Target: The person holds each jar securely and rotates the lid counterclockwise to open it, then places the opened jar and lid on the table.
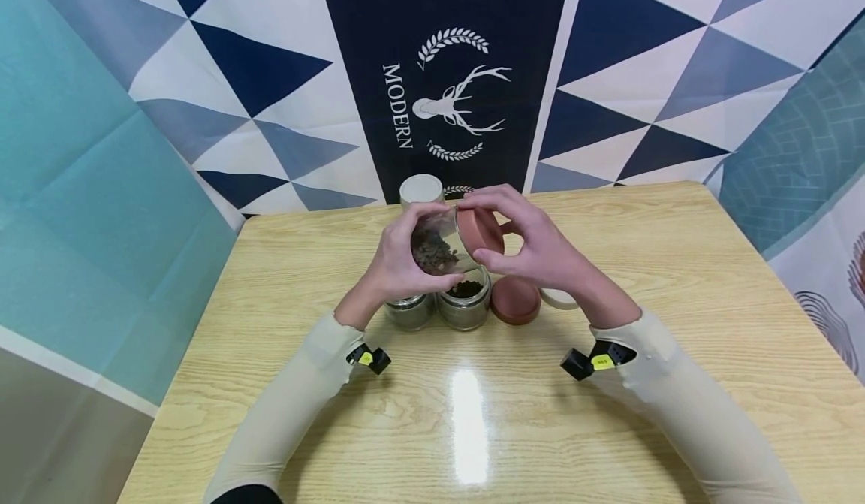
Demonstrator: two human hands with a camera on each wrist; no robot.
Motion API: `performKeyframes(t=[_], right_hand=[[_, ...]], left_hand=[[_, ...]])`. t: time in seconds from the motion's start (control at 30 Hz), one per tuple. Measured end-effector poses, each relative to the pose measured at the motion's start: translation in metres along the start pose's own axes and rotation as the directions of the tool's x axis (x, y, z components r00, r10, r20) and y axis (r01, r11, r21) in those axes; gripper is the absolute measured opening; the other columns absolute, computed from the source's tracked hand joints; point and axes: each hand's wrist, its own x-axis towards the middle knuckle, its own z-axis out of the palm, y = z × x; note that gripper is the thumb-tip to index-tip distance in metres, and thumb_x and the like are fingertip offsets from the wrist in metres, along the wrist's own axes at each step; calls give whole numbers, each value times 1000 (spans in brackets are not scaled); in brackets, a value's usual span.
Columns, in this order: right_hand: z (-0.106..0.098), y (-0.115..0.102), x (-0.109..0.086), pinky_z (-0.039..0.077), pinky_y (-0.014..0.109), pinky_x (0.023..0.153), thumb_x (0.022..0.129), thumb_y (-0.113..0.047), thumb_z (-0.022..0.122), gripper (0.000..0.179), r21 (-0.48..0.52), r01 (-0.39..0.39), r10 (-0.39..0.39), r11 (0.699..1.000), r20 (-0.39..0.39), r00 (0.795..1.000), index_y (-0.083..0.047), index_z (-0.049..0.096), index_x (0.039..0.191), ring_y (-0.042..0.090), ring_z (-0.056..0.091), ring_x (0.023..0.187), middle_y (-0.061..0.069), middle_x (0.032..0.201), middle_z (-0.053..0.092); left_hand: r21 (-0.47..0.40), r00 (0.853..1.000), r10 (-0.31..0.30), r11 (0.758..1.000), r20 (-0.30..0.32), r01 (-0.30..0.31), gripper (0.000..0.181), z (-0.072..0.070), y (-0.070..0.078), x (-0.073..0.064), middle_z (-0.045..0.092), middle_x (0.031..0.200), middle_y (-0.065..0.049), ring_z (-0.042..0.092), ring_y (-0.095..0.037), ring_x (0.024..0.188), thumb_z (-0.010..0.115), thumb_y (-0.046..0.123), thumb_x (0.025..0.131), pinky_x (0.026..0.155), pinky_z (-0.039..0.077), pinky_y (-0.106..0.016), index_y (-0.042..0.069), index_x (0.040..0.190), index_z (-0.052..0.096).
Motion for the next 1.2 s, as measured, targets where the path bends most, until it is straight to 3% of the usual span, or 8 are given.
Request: performKeyframes(t=[0.13,0.33,0.57,0.73,0.9,1.2], right_hand=[[1,1,-1,65,33,94,93,-4,82,64,8,21,-21,1000,5,1000,-11,64,154,21,59,139,19,162,56],[-1,0,-1,65,39,93,93,-6,84,72,-11,6,-6,1000,14,1000,-13,59,160,21,59,139,14,165,56],[-6,-3,0,63,23,88,103,-21,78,74,3,-137,137,991,-32,990,-20,48,171,38,66,140,15,167,55],[-5,-7,1,64,20,77,105,-18,76,64,32,-236,238,971,-55,970,-19,56,165,38,70,126,17,152,64],[-2,-9,1,65,20,76,103,-13,79,56,6,-243,243,970,-53,969,-13,65,156,36,70,124,15,142,69],[1,-4,2,65,20,75,100,-8,81,59,16,-187,188,982,-45,981,-12,64,156,34,66,124,16,138,66]], left_hand=[[4,1000,8,1000,0,-8,97,0,-1,-1,68,148,-20,70,-36,135,105,12,71,120,60,-47,-1,152,52],[-4,1000,17,1000,-6,-17,97,1,-2,-1,69,148,-21,70,-38,135,104,12,70,119,60,-46,-1,151,53],[-2,1000,17,1000,-8,-17,97,1,-2,-1,69,148,-21,71,-40,135,105,11,70,119,61,-45,-1,151,52],[7,1000,8,1000,-4,-8,97,1,-1,0,68,149,-20,70,-35,136,105,11,70,120,60,-45,-1,151,52],[6,1000,4,1000,0,-4,97,1,0,-1,68,150,-20,69,-35,137,105,11,71,121,59,-47,-1,152,52],[0,1000,9,1000,-1,-9,98,0,-2,-1,67,150,-20,69,-35,136,105,11,70,120,60,-46,0,152,52]])
